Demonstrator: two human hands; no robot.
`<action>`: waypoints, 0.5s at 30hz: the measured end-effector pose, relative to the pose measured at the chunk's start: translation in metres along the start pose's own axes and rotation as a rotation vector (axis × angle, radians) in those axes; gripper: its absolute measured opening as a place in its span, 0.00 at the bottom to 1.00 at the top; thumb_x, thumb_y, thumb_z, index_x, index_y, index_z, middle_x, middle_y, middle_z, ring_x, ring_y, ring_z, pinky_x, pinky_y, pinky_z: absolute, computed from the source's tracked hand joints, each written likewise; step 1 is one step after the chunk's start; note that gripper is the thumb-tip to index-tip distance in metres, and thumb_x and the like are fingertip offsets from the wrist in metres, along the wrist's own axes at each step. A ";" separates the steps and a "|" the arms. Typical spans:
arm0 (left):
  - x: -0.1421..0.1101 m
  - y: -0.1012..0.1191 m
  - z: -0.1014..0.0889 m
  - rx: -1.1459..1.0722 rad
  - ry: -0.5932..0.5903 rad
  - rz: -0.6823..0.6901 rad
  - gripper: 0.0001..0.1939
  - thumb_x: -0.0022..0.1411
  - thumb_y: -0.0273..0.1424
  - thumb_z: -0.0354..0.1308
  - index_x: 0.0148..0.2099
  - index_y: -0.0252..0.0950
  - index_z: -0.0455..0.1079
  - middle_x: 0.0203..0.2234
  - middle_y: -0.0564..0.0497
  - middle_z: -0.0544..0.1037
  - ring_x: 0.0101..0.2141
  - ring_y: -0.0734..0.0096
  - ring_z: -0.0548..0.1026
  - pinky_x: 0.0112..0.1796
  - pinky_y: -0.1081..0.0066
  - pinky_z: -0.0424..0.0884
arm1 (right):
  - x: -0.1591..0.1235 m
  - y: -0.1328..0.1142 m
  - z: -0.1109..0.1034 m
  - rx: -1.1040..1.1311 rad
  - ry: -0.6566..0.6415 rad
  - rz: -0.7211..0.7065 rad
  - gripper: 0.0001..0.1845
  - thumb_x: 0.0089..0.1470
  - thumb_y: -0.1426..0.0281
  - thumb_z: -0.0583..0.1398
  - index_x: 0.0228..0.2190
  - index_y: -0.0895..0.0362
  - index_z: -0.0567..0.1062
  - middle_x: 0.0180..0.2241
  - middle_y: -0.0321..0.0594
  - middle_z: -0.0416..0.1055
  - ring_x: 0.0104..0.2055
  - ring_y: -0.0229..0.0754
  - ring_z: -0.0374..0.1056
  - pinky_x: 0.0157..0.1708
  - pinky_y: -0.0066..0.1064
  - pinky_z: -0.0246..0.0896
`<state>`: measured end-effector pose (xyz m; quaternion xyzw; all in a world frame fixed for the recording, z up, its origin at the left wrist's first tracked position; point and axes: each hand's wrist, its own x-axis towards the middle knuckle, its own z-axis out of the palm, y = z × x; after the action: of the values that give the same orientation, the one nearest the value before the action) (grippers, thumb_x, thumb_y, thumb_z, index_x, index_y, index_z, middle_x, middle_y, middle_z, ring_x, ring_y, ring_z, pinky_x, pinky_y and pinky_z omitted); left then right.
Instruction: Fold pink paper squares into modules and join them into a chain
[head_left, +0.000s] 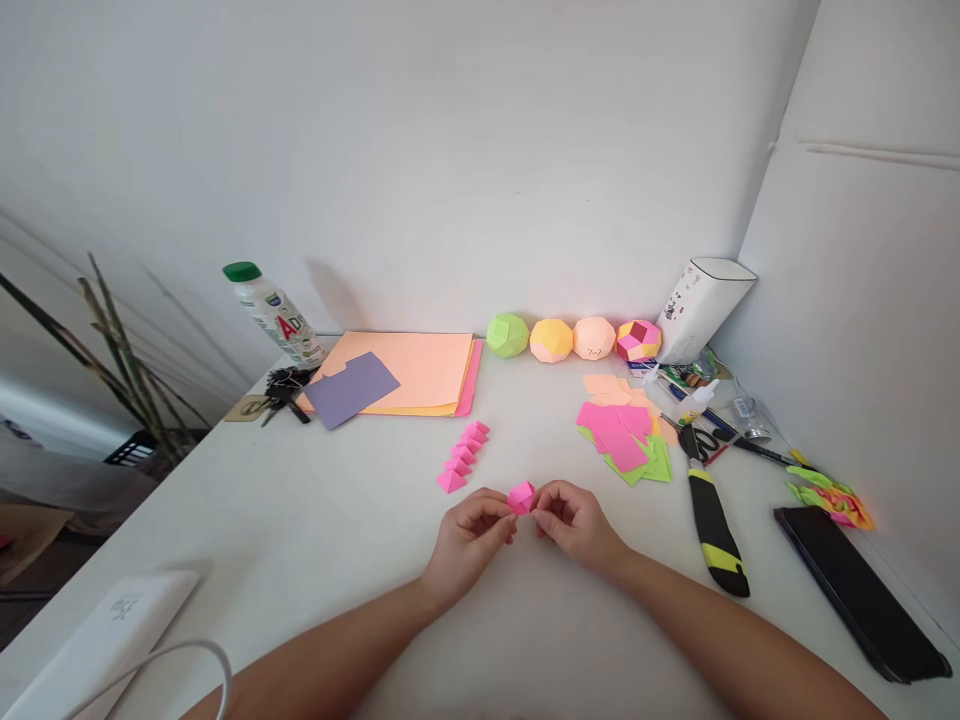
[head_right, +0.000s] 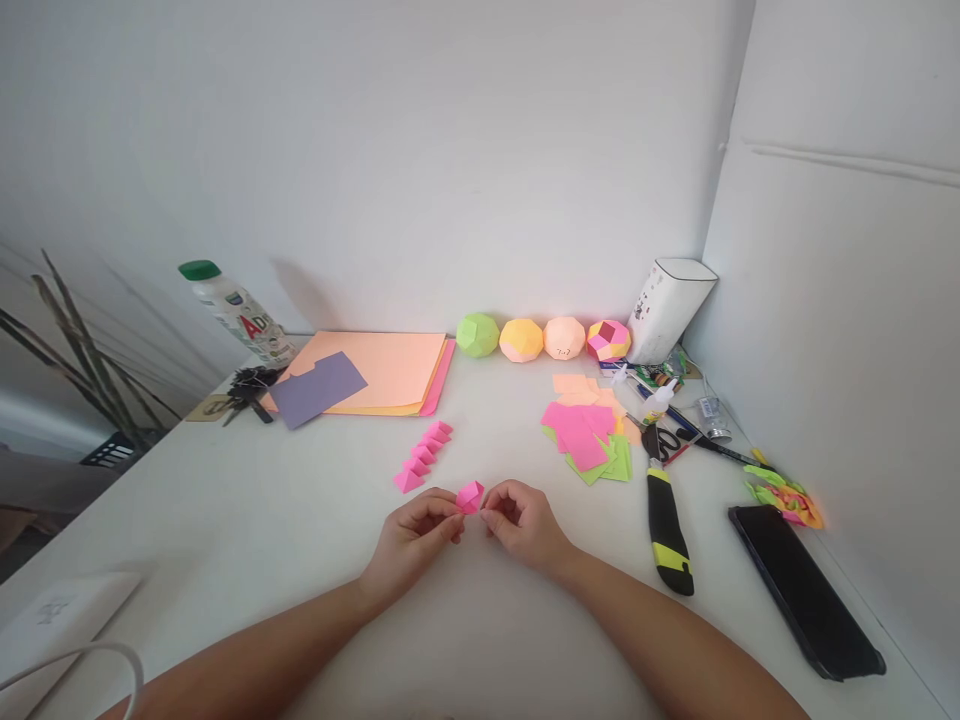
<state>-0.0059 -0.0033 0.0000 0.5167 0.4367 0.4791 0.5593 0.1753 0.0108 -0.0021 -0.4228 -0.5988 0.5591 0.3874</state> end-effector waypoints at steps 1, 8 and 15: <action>0.000 0.000 0.000 -0.016 0.001 -0.005 0.08 0.54 0.34 0.61 0.27 0.35 0.71 0.28 0.51 0.71 0.23 0.76 0.70 0.27 0.71 0.72 | 0.000 0.001 0.000 0.010 -0.003 0.016 0.08 0.52 0.66 0.60 0.29 0.57 0.66 0.29 0.37 0.67 0.25 0.35 0.64 0.24 0.27 0.61; 0.001 0.003 0.001 -0.098 -0.103 -0.030 0.07 0.54 0.34 0.62 0.28 0.35 0.72 0.28 0.51 0.72 0.25 0.73 0.72 0.29 0.69 0.73 | 0.001 0.003 -0.002 -0.074 -0.125 -0.043 0.08 0.54 0.65 0.59 0.30 0.58 0.70 0.28 0.36 0.65 0.26 0.34 0.60 0.27 0.27 0.59; 0.001 0.002 0.001 -0.123 -0.143 -0.061 0.07 0.55 0.32 0.61 0.29 0.34 0.70 0.27 0.51 0.72 0.25 0.73 0.72 0.29 0.70 0.72 | 0.002 0.004 -0.003 0.035 -0.134 0.045 0.09 0.53 0.65 0.60 0.27 0.58 0.69 0.26 0.35 0.65 0.24 0.34 0.59 0.25 0.27 0.58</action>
<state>-0.0050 -0.0027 0.0022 0.5007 0.3808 0.4498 0.6340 0.1775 0.0133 -0.0063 -0.3911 -0.6040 0.6051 0.3408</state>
